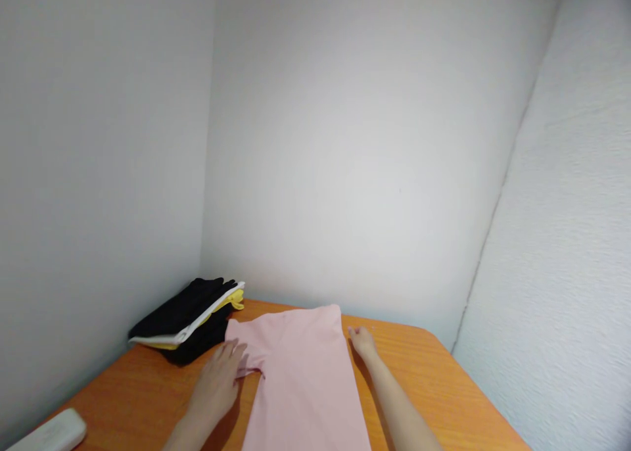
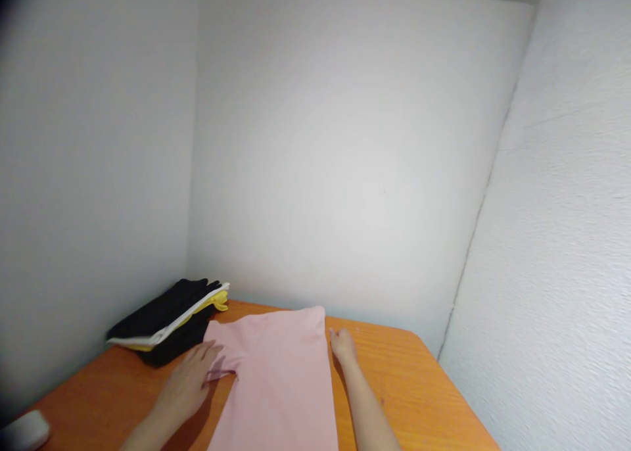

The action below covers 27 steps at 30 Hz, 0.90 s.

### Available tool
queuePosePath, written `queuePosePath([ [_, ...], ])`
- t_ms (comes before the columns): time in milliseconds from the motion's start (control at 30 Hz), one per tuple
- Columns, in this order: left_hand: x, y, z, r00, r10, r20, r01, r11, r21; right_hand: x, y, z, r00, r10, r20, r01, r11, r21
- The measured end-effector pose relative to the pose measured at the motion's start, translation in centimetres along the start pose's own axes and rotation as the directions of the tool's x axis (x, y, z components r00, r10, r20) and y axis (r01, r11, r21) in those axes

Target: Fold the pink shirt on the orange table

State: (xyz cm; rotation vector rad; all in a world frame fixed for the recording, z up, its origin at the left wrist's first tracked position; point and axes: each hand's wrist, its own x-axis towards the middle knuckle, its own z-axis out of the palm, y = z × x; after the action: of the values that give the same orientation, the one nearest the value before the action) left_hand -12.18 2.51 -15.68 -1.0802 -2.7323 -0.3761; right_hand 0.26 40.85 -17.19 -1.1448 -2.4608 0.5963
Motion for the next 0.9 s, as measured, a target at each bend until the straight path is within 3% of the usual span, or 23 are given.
queuePosePath([
  [133, 1.6, -0.6, 1.6, 0.993, 0.062, 0.099, -0.066, 0.997, 0.034, 1.3, -0.9, 1.7, 0.998, 0.05, 0.033, -0.047, 0.996, -0.076],
  [300, 2.6, -0.9, 1.9, 0.987, 0.083, 0.141, -0.098, 0.99, 0.105, 2.7, -2.3, 3.3, 0.999, 0.024, 0.037, -0.019, 0.989, -0.144],
  [533, 5.4, 0.5, 2.9, 0.962, 0.182, 0.202, -0.214, 0.965, 0.149, 5.0, -1.6, 2.1, 0.998, -0.041, -0.043, 0.029, 0.968, -0.248],
  [767, 7.5, 0.5, 4.2, 0.952, 0.234, 0.199, -0.265, 0.953, 0.149, 1.7, -1.8, 0.5, 0.985, -0.147, -0.092, 0.102, 0.919, -0.38],
  [900, 7.0, 0.3, 3.6, 0.952, 0.258, 0.165, -0.279, 0.953, 0.119, -3.3, -3.3, -0.5, 0.957, -0.278, -0.078, 0.222, 0.881, -0.419],
])
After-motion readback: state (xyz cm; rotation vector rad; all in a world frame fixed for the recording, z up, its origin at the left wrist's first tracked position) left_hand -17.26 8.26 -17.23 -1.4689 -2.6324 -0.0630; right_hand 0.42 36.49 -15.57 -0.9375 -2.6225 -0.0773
